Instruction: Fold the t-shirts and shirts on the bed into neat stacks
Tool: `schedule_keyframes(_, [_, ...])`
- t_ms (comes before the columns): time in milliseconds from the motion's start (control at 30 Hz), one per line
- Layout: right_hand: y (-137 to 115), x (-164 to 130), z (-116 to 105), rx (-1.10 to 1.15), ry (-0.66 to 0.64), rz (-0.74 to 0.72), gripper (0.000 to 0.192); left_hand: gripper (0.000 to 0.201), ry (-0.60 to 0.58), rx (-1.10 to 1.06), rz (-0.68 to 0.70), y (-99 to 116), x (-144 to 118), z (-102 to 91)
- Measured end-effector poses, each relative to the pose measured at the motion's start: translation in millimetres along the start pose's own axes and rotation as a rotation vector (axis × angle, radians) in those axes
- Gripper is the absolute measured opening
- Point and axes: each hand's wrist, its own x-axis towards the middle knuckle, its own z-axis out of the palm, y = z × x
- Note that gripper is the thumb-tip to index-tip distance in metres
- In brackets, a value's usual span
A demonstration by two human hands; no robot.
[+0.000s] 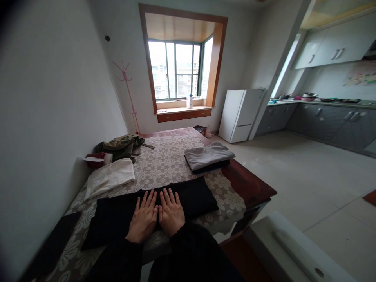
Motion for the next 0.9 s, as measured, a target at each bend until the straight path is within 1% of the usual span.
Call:
schedule_keyframes(133, [-5.7, -18.1, 1.7, -0.021, 0.036, 0.004, 0.059, 0.061, 0.005, -0.005, 0.002, -0.4, -0.4, -2.3])
schedule_keyframes(233, [-8.7, -24.7, -0.1, -0.019, 0.044, 0.012, 0.060, 0.060, 0.018, -0.002, 0.006, 2.2, -5.9, -5.1])
schedule_keyframes(467, [-9.5, -25.4, -4.8, -0.005, 0.022, 0.014, 0.060, 0.059, 0.081, 0.038, -0.021, 13.3, -31.2, -8.2])
schedule_keyframes(667, [-5.5, -25.1, -5.3, 0.021, -0.013, -0.001, 0.062, 0.058, 0.086, 0.057, -0.025, 13.3, -31.5, -5.4])
schedule_keyframes(767, [1.0, -27.0, 1.7, 0.046, 0.003, -0.034, 0.064, 0.059, 0.132, 0.060, -0.006, 10.0, -31.5, 3.4])
schedule_keyframes(833, [7.9, -28.5, 13.1, 0.048, 0.027, -0.060, 0.065, 0.061, 0.156, 0.058, -0.002, 5.7, -31.7, 13.0])
schedule_keyframes(900, [16.1, -27.9, 29.5, 0.037, 0.051, -0.098, 0.067, 0.062, 0.162, 0.051, 0.009, 0.2, -31.6, 24.1])
